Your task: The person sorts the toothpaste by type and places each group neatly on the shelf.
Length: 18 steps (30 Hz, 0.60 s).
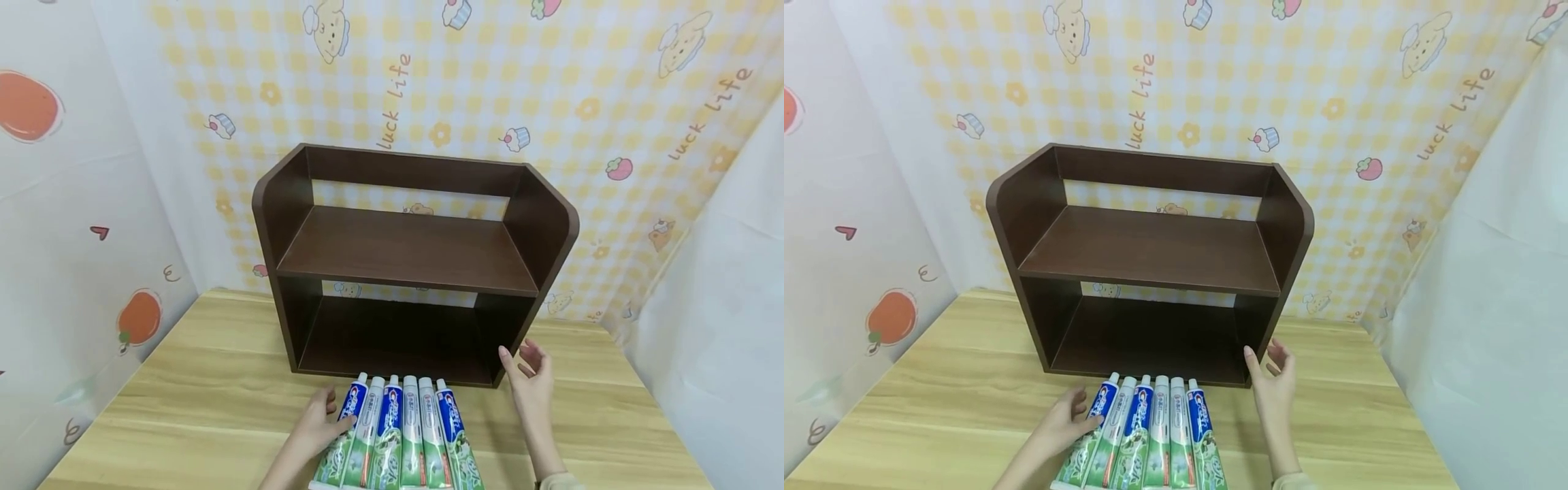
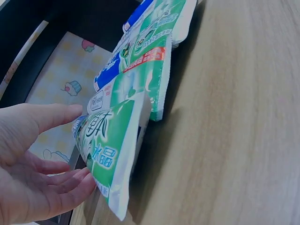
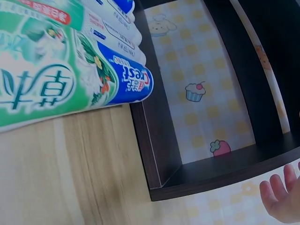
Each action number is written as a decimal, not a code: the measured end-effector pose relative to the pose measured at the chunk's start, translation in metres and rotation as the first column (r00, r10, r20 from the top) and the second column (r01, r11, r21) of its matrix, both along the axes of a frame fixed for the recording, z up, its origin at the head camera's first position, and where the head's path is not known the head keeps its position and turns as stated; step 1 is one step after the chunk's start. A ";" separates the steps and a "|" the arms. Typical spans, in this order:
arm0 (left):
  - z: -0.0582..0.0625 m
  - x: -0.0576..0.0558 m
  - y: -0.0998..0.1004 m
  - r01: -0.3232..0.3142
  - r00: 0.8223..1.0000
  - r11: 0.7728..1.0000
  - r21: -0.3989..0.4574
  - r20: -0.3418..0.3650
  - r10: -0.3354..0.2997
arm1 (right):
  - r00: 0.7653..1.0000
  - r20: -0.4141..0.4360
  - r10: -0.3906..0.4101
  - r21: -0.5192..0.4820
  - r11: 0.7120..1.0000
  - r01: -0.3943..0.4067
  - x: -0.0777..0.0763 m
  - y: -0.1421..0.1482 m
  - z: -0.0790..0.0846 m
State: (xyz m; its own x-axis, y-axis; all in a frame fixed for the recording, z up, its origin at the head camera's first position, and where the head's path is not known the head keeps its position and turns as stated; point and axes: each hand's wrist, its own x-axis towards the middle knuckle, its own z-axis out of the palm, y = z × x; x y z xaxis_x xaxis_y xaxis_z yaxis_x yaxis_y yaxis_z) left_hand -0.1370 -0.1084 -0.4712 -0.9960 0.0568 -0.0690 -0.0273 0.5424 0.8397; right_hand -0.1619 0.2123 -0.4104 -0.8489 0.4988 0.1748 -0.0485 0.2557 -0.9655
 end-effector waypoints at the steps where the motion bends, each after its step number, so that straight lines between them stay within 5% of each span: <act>1: 0.000 0.000 0.000 0.008 1.000 1.000 0.002 0.005 -0.008 | 1.000 0.003 -0.008 -0.010 1.000 0.008 -0.001 0.001 0.000; 18: 0.004 -0.001 -0.004 0.101 0.991 0.994 -0.038 0.098 -0.096 | 0.999 -0.054 -0.004 -0.072 0.997 0.000 -0.028 0.009 -0.002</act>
State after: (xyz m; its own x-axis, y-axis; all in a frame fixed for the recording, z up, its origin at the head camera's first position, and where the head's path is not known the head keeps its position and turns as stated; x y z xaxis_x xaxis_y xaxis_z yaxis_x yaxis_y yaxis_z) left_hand -0.1384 -0.1121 -0.4670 -0.9744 0.1493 -0.1682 -0.0510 0.5816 0.8119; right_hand -0.1895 0.2217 -0.4124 -0.8381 0.5137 0.1837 -0.1002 0.1860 -0.9774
